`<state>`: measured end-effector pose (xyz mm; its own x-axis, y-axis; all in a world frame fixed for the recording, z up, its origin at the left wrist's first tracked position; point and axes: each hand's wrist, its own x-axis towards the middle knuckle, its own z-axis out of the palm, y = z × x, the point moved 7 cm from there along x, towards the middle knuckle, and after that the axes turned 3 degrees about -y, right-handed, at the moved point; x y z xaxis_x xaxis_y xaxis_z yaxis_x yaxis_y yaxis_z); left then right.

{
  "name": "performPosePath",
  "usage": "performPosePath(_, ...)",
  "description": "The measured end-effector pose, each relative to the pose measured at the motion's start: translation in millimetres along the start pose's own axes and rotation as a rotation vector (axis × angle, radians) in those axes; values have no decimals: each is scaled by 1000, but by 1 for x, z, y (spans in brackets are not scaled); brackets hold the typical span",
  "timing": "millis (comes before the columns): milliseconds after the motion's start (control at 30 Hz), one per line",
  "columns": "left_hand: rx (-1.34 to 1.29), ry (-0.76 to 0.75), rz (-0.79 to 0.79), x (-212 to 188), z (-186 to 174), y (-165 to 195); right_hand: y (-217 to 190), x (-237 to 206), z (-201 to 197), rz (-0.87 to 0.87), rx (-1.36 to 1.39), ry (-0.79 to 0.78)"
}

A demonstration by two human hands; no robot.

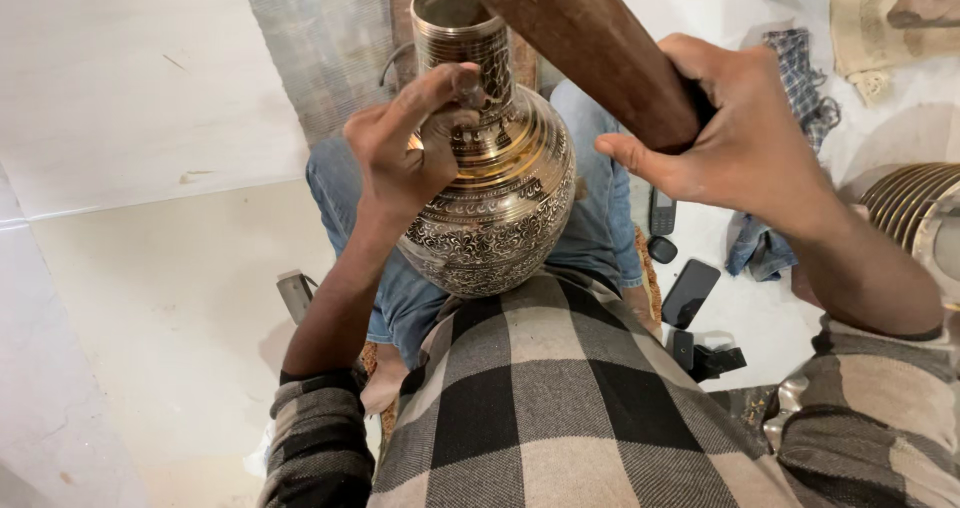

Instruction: The person holds a metal vase on their lap and uses a chisel and wooden mallet to engrave decorative patterns on its neck. They repeatedly strike the chisel with the mallet while rotating the vase to work on different sections.

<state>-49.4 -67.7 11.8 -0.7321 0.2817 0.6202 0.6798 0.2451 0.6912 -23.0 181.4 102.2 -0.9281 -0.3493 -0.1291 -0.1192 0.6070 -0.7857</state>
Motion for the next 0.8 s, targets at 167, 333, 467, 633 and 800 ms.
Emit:
performPosePath(167,32,4,2,1,1,2,-10,-3,-10,-198,-136,33)
performPosePath(333,4,-11,-35,8,1,9,-53,14,-23,-327,-213,69)
performPosePath(467,112,-35,-88,15,-4,18,-71,20,-20,-252,-946,-104)
performPosePath(633,-34,-36,-109,22,-4,24,-75,25,-19,-218,-365,-70)
performPosePath(800,14,-68,-122,17,2,18,-73,22,-15,-220,-567,-38)
